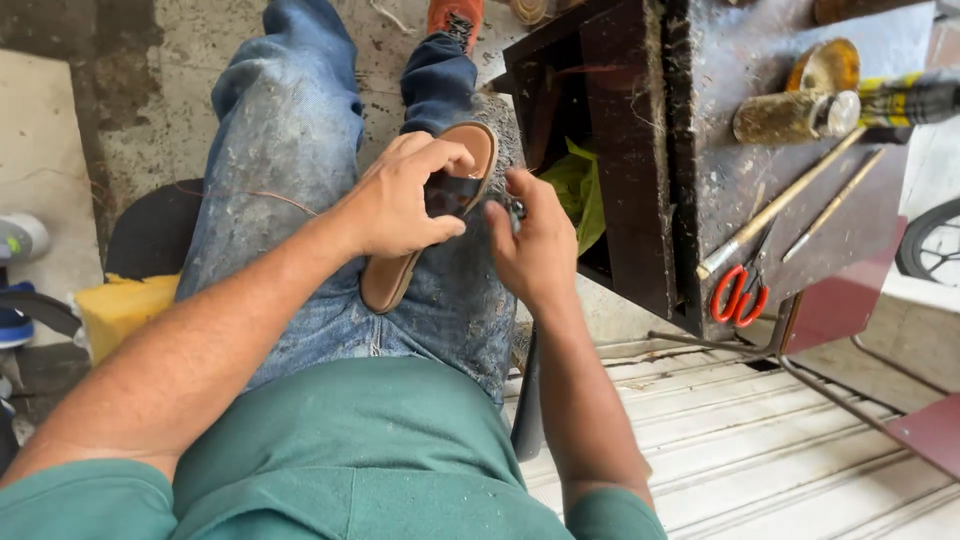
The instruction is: Hand-stitching a leather sandal strap to the sole using an awl and thread
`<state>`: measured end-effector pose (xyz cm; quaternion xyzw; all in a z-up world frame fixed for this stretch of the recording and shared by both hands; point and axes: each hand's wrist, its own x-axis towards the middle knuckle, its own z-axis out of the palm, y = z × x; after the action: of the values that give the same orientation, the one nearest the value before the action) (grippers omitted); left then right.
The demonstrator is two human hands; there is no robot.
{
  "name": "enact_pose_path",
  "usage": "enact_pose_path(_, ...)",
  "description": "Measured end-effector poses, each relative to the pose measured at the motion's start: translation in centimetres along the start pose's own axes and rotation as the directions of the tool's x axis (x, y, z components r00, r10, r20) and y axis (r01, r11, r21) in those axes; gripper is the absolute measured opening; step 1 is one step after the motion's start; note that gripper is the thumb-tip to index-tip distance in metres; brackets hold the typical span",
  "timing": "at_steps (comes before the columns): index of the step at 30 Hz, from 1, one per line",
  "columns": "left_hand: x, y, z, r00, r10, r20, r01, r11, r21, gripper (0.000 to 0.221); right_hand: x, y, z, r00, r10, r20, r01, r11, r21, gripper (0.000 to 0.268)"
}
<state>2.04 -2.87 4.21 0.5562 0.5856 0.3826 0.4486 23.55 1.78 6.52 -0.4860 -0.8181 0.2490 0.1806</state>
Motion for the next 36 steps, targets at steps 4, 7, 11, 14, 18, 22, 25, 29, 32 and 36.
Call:
enact_pose_path(4, -1.6, 2.2, -2.1, 0.988, -0.117, 0.103, 0.109, 0.991, 0.076, 0.094, 0.9, 4.0, 1.3, 0.946, 0.220, -0.237, -0.158, 0.955, 0.253, 0.019)
enact_pose_path(7, -2.1, 2.3, -2.5, 0.981, -0.169, 0.095, 0.155, 0.979, 0.136, 0.100, 1.3, 3.8, -1.1, 0.870, 0.141, -0.472, -0.086, 0.987, 0.136, 0.040)
enact_pose_path(11, -4.5, 1.2, -2.4, 0.965, -0.252, 0.072, 0.176, 0.828, 0.533, 0.081, 1.0, 2.1, -0.6, 0.899, -0.270, -0.346, 0.253, 0.963, -0.094, 0.026)
enact_pose_path(14, -7.5, 3.3, -6.1, 0.939, -0.338, 0.066, 0.236, 0.772, 0.591, 0.036, -0.1, 1.6, 1.3, 0.979, -0.115, -0.168, 0.115, 0.993, -0.012, 0.026)
enact_pose_path(18, -13.6, 2.0, -12.4, 0.991, 0.003, -0.132, 0.055, 0.899, 0.434, 0.018, -0.6, 2.8, 2.0, 0.989, -0.030, -0.148, 0.031, 1.000, 0.005, 0.023)
enact_pose_path(22, -17.4, -1.2, -15.1, 0.936, -0.030, -0.351, 0.008, 0.998, -0.063, 0.004, 0.0, 3.5, 2.2, 0.992, 0.004, -0.127, 0.008, 0.995, 0.096, 0.015)
enact_pose_path(25, -16.2, 2.0, -12.6, 0.950, 0.004, -0.313, -0.199, 0.780, -0.593, 0.008, 0.1, 3.3, 1.9, 0.996, 0.068, -0.061, -0.060, 0.990, 0.128, 0.009)
enact_pose_path(29, -11.7, 5.0, -9.4, 0.921, 0.359, -0.153, -0.196, 0.087, -0.977, 0.021, -0.5, 3.1, 1.3, 0.998, 0.003, -0.061, 0.008, 0.984, 0.179, 0.005)
enact_pose_path(32, -11.5, 1.8, -9.2, 0.994, -0.010, 0.113, 0.101, 0.522, -0.847, 0.061, -0.9, 2.5, 0.1, 0.997, -0.043, -0.071, 0.059, 0.971, 0.233, 0.004)
enact_pose_path(36, -10.9, -1.7, -4.2, 0.923, -0.059, 0.380, 0.345, 0.563, -0.751, 0.074, -0.7, 2.3, -0.5, 0.980, -0.161, -0.113, 0.191, 0.919, 0.345, 0.005)
